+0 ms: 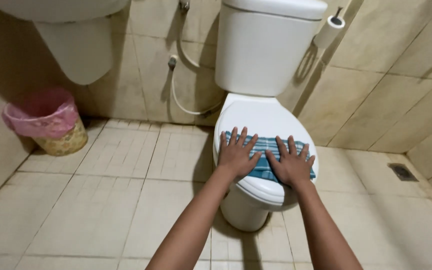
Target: The person cleans a bathroom using a blue and white checkered cloth. They wipe the toilet seat, the floor tiles, the wall tiles, and the sink basin and pedestal.
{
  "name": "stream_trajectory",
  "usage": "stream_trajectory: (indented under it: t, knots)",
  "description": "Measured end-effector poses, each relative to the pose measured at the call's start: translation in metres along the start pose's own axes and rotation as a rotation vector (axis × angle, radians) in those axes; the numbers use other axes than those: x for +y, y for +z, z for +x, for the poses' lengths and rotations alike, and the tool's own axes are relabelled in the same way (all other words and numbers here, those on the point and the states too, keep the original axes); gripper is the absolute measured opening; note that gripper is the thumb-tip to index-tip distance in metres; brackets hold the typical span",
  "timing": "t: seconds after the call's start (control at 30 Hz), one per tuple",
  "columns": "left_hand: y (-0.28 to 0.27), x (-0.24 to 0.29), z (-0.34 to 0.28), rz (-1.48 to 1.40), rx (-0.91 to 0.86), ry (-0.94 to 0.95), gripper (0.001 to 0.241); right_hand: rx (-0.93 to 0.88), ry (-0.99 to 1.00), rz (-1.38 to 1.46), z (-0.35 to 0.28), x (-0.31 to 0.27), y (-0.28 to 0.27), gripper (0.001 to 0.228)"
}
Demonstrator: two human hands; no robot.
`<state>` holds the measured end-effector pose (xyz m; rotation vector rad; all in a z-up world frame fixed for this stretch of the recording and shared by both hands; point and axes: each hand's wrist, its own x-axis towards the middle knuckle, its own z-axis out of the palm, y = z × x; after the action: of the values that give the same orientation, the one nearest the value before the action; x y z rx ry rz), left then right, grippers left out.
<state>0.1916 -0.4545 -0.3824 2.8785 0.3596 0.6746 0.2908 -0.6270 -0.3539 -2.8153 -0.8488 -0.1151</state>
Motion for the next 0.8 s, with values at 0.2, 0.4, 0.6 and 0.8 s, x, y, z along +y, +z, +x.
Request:
stream_trajectory:
  t: [0.2,0.4,0.6,0.8]
  knots:
    - [-0.014,0.013,-0.005,0.028,-0.033,-0.012,0.069,0.025,-0.015,-0.003,-0.028,0.002,-0.007,0.080]
    - [-0.016,0.018,-0.010,0.008,-0.036,0.010,0.068,0.034,-0.060,-0.035,-0.030,0.005,-0.012,0.080]
    - [-0.008,0.021,-0.016,0.030,-0.009,-0.023,0.068,0.055,-0.081,-0.011,-0.017,0.008,-0.005,0.077]
    - [-0.012,0.041,-0.026,0.024,-0.196,-0.134,0.071,0.046,-0.053,-0.031,-0.033,0.015,-0.004,0.080]
